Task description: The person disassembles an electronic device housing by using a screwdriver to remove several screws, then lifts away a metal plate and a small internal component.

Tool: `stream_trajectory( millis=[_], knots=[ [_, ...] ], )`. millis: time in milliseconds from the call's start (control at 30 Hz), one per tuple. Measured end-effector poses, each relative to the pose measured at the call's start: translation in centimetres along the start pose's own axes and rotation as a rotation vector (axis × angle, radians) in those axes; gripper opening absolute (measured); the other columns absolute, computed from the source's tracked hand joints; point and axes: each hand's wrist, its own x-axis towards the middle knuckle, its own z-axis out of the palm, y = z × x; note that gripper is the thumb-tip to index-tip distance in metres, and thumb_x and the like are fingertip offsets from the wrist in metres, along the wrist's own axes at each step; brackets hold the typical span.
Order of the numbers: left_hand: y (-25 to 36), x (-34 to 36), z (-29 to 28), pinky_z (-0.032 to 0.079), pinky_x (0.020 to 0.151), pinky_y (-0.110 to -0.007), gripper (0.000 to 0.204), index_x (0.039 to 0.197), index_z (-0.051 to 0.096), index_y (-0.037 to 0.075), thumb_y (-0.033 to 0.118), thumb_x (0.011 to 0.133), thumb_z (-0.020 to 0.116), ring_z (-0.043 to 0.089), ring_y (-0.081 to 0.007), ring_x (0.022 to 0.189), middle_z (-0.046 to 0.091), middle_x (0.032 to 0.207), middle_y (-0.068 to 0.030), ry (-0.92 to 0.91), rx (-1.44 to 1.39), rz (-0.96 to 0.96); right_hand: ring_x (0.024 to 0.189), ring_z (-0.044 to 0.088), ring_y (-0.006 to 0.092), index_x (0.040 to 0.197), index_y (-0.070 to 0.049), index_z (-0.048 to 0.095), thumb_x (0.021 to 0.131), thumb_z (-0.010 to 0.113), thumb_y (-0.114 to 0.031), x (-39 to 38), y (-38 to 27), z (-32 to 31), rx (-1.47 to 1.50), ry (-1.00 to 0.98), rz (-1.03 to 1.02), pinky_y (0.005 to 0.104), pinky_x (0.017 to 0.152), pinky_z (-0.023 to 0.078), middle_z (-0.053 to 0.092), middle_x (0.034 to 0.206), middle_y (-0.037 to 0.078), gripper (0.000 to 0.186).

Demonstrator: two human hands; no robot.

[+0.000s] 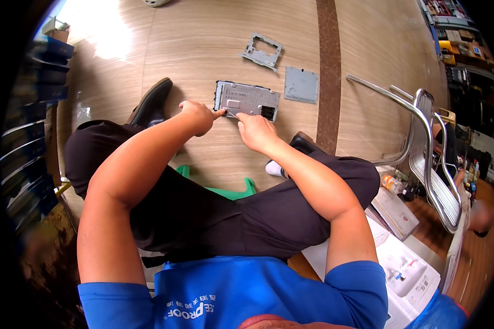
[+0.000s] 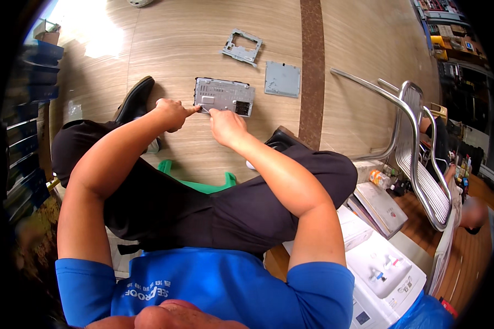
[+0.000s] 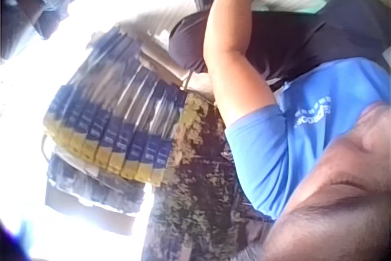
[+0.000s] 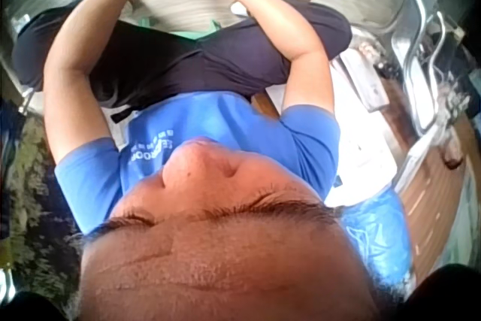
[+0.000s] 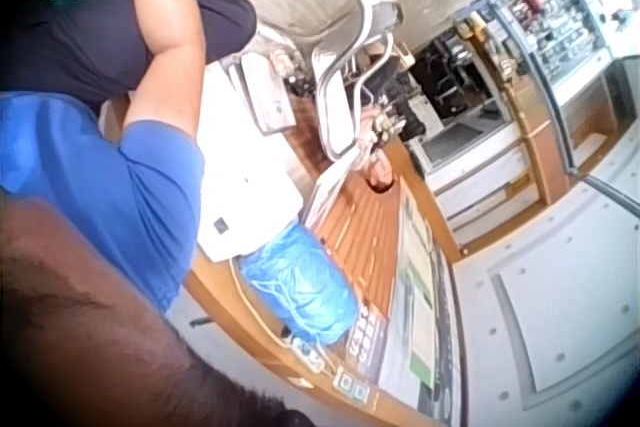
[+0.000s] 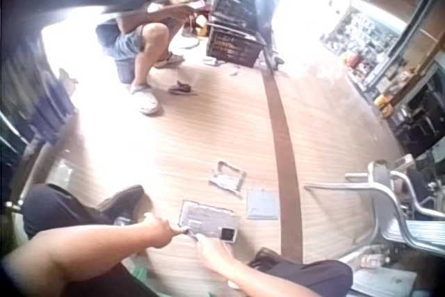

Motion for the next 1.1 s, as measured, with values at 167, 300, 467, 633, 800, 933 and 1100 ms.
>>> stream_trajectory(
  millis=[167,300,467,633,800,933,1100],
  knots=[
    [0.3,0.7,-0.5,0.045,0.098,-0.058,0.094,0.159,0.008,0.038,0.009,0.089,0.064,0.057,-0.0272,0.126,0.057,0.141,-0.0064,-0.009,0.013,0.025,0.093,0.066,0.0429,0.114,-0.009,0.064,0.093,0.049,-0.02,1.1,2.7,2.9,0.226,0.123,-0.043,0.0538,0.081,0.052,0.069,0.097,0.024,0.028],
    [0.2,0.9,-0.3,0.045,0.098,-0.058,0.094,0.159,0.008,0.036,0.008,0.088,0.063,0.057,-0.0266,0.126,0.056,0.142,-0.0058,-0.022,0.008,0.025,0.092,0.066,0.0433,0.119,-0.011,0.064,0.093,0.05,-0.02,1.0,1.8,2.7,0.22,0.091,-0.018,0.0537,0.08,0.052,0.069,0.095,0.024,0.031],
    [0.3,1.1,-0.5,0.044,0.1,-0.058,0.095,0.159,0.008,0.036,0.008,0.088,0.064,0.056,-0.0267,0.127,0.055,0.143,-0.0058,-0.047,-0.005,0.017,0.09,0.067,0.0432,0.116,-0.011,0.065,0.093,0.05,-0.019,0.9,1.4,2.5,0.199,0.117,-0.024,0.0541,0.079,0.052,0.069,0.093,0.025,0.029],
    [0.1,1.1,-0.3,0.043,0.101,-0.058,0.096,0.159,0.008,0.036,0.009,0.088,0.065,0.057,-0.0276,0.127,0.056,0.141,-0.0066,-0.017,-0.01,0.03,0.088,0.067,0.0435,0.114,-0.011,0.064,0.093,0.05,-0.019,0.9,1.0,2.4,0.166,0.131,-0.028,0.0541,0.078,0.053,0.069,0.09,0.024,0.027],
    [0.2,0.7,-0.6,0.042,0.101,-0.058,0.094,0.159,0.008,0.036,0.009,0.088,0.064,0.056,-0.0286,0.127,0.056,0.142,-0.0073,-0.04,-0.031,0.023,0.087,0.068,0.0426,0.112,-0.01,0.064,0.092,0.051,-0.019,0.6,0.2,1.8,0.073,0.096,0.003,0.0536,0.077,0.053,0.069,0.088,0.024,0.026],
    [0.1,0.5,-0.6,0.042,0.102,-0.058,0.093,0.159,0.008,0.037,0.009,0.089,0.063,0.056,-0.0291,0.128,0.055,0.142,-0.0075,-0.024,-0.029,0.03,0.086,0.068,0.0424,0.11,-0.009,0.064,0.092,0.05,-0.019,0.7,0.2,1.9,0.074,0.118,-0.001,0.0538,0.076,0.053,0.069,0.087,0.024,0.025],
    [0.0,0.6,-0.5,0.042,0.102,-0.058,0.093,0.159,0.007,0.038,0.01,0.089,0.063,0.055,-0.0287,0.129,0.054,0.144,-0.0066,-0.034,-0.031,0.02,0.084,0.07,0.0395,0.107,-0.006,0.064,0.093,0.049,-0.016,0.6,-0.4,1.4,-0.094,0.073,-0.031,0.0512,0.074,0.055,0.07,0.086,0.021,0.022]
  ],
)
